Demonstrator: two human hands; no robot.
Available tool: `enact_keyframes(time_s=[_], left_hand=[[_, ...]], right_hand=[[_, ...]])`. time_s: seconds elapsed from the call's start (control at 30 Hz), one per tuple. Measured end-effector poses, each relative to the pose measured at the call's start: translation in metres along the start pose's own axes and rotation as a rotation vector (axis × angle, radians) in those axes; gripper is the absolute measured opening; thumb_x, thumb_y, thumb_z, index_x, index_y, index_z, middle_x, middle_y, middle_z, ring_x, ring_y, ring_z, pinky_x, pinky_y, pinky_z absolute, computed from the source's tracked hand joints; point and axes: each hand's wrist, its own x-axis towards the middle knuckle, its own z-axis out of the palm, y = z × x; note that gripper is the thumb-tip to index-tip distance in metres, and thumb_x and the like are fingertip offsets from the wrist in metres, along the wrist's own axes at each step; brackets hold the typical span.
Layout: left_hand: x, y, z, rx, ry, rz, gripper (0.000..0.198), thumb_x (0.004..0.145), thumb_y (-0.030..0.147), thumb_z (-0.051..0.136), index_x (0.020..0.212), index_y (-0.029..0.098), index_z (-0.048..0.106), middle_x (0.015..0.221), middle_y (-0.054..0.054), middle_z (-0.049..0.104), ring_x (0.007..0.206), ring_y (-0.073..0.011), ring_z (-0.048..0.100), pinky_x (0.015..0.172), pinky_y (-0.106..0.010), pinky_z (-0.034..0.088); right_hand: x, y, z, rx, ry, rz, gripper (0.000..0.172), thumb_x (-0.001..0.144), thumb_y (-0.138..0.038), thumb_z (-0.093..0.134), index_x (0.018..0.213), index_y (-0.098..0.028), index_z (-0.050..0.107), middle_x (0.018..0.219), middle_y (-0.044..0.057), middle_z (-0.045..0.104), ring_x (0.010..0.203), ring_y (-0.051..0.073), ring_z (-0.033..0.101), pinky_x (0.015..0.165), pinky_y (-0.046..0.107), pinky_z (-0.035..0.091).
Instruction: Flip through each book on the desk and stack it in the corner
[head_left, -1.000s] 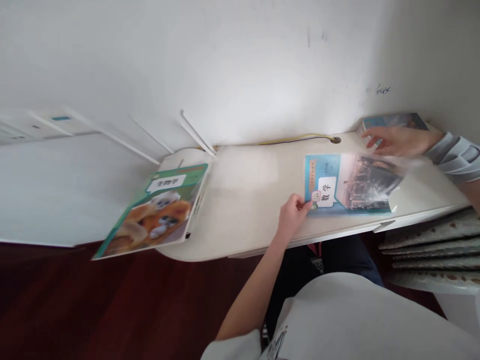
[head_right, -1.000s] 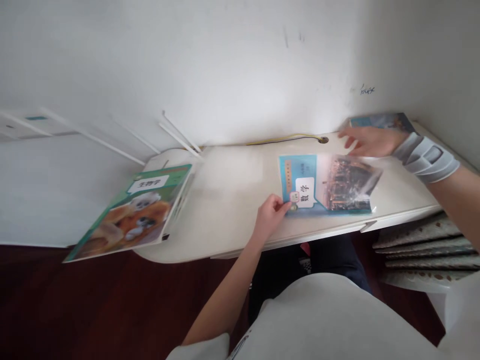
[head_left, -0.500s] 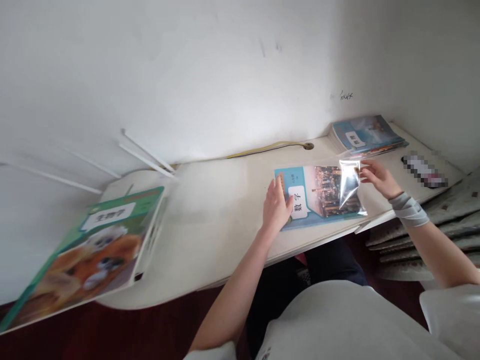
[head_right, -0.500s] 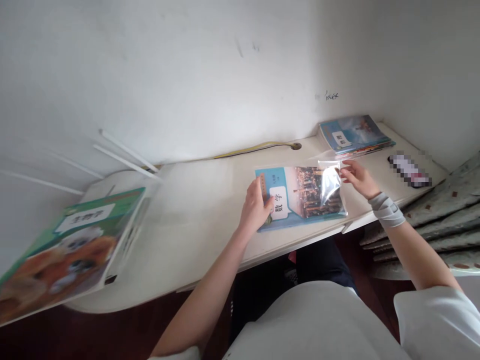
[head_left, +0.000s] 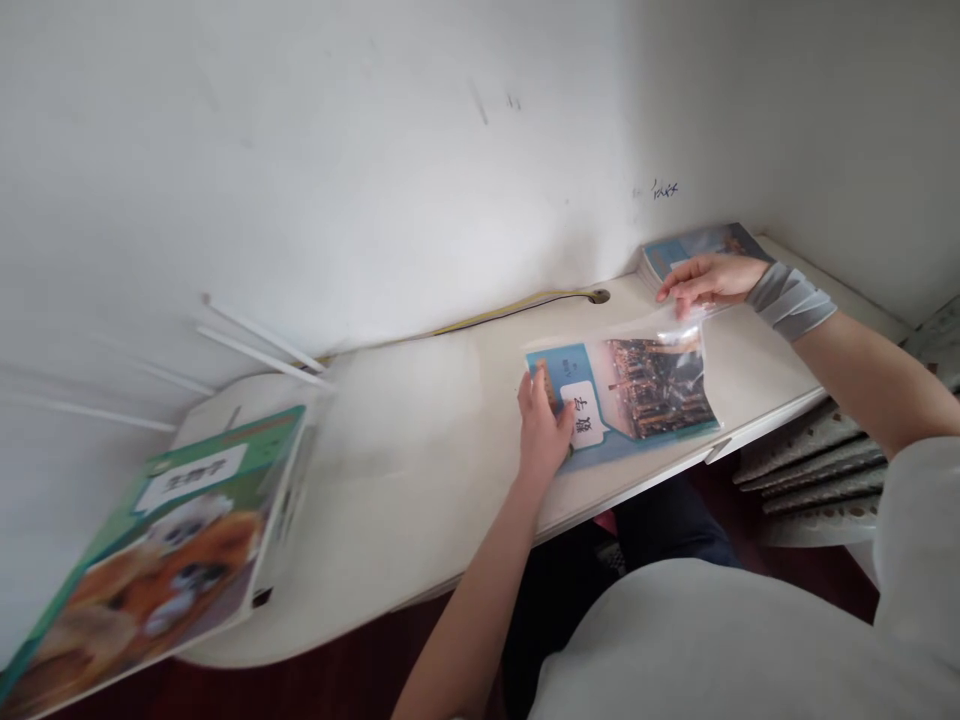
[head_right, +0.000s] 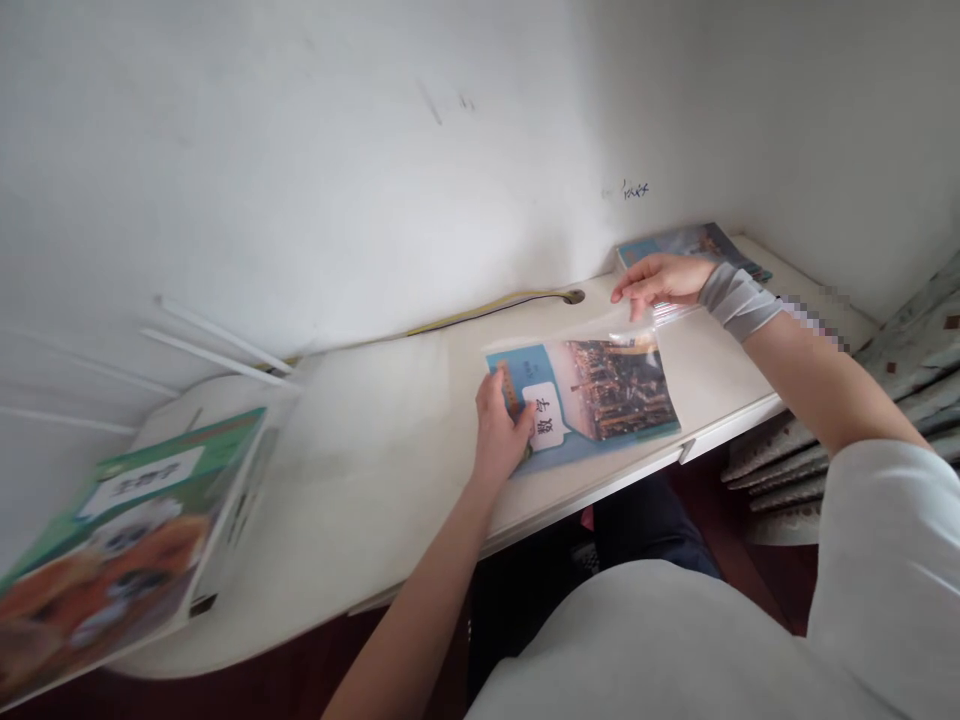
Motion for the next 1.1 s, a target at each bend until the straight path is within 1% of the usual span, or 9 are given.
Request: enact_keyframes(time_s=[0.17,0.3,0.4,0.53,0.67,0.77,0.87,0.97,1.1], left_hand=[[0.0,0.01,-0.008,0.038,0.076,0.044,0.07,0.081,0.029,0.054,0.142,0.018,0.022,0.149,-0.018,0.022,0.14,-0.0291,0.017,0.112,-0.05,0.021],[0.022,0.051,-0.027,0.166,0.202,0.188,0.073,0.081,0.041,0.056,0.141,0.013,0.023,0.149,-0.022,0.021,0.14,-0.0332,0.014,0.112,-0.055,0.009],[0.058,0.102,-0.034,0.264,-0.058,0.387,0.071,0.079,0.044,0.06,0.137,0.014,0.031,0.143,-0.02,0.036,0.136,-0.0353,0.026,0.11,-0.058,0.011],[0.102,0.16,-0.02,0.295,-0.535,0.538,0.043,0.076,0.033,0.063,0.116,0.019,0.053,0.116,-0.009,0.062,0.109,-0.026,0.056,0.095,-0.04,0.04],[0.113,0.179,-0.001,0.335,-0.477,0.58,0.011,0.079,0.017,0.054,0.087,0.019,0.06,0.089,-0.004,0.067,0.081,-0.0177,0.062,0.073,-0.029,0.044],[0.111,0.176,-0.001,0.301,-0.486,0.585,0.01,0.081,0.021,0.052,0.075,0.019,0.06,0.078,-0.002,0.066,0.072,-0.0153,0.061,0.066,-0.027,0.043],[0.118,0.174,-0.01,0.117,-0.724,0.337,0.026,0.086,0.033,0.048,0.071,0.016,0.06,0.066,-0.003,0.066,0.059,-0.0123,0.06,0.061,-0.025,0.045],[0.133,0.176,-0.019,-0.037,-0.999,0.063,0.026,0.088,0.033,0.046,0.08,0.015,0.062,0.069,-0.005,0.07,0.057,-0.0122,0.064,0.058,-0.025,0.048],[0.149,0.174,-0.025,0.01,-1.171,0.08,0.012,0.075,0.027,0.062,0.08,0.018,0.068,0.077,-0.002,0.072,0.068,-0.0132,0.067,0.061,-0.022,0.049]], right_hand=[[-0.017,-0.012,0.007,-0.184,-0.065,-0.029,0.032,0.068,-0.045,0.07,0.084,-0.017,0.065,0.068,0.003,0.069,0.066,0.016,0.063,0.065,0.028,0.047],[-0.034,-0.014,0.016,-0.327,0.008,-0.188,0.038,0.072,-0.042,0.066,0.101,-0.018,0.06,0.077,0.001,0.067,0.069,0.015,0.061,0.068,0.03,0.048],[-0.044,-0.012,0.031,-0.467,0.137,-0.336,0.046,0.074,-0.033,0.063,0.116,-0.017,0.051,0.078,0.001,0.064,0.073,0.016,0.06,0.072,0.031,0.048],[-0.049,-0.003,0.054,-0.733,0.458,-0.443,0.043,0.079,-0.022,0.054,0.121,-0.016,0.049,0.083,0.004,0.062,0.081,0.019,0.06,0.081,0.037,0.046],[-0.044,0.029,0.066,-0.629,0.882,-0.467,0.052,0.078,-0.031,0.059,0.126,-0.016,0.046,0.101,0.01,0.06,0.098,0.025,0.056,0.085,0.041,0.047],[-0.04,0.067,0.073,-0.231,0.828,-0.415,0.052,0.072,-0.048,0.066,0.113,-0.017,0.055,0.093,0.007,0.061,0.083,0.02,0.059,0.074,0.036,0.05],[-0.039,0.095,0.087,0.061,0.693,-0.329,0.039,0.073,-0.055,0.061,0.081,-0.017,0.062,0.072,0.001,0.06,0.068,0.015,0.055,0.067,0.031,0.047],[-0.038,0.104,0.1,0.191,0.748,-0.323,0.037,0.073,-0.054,0.062,0.074,-0.017,0.062,0.067,-0.001,0.059,0.064,0.012,0.052,0.066,0.028,0.044],[-0.032,0.101,0.106,0.268,0.821,-0.329,0.036,0.071,-0.053,0.065,0.072,-0.017,0.062,0.065,-0.002,0.058,0.061,0.011,0.05,0.063,0.026,0.041]])
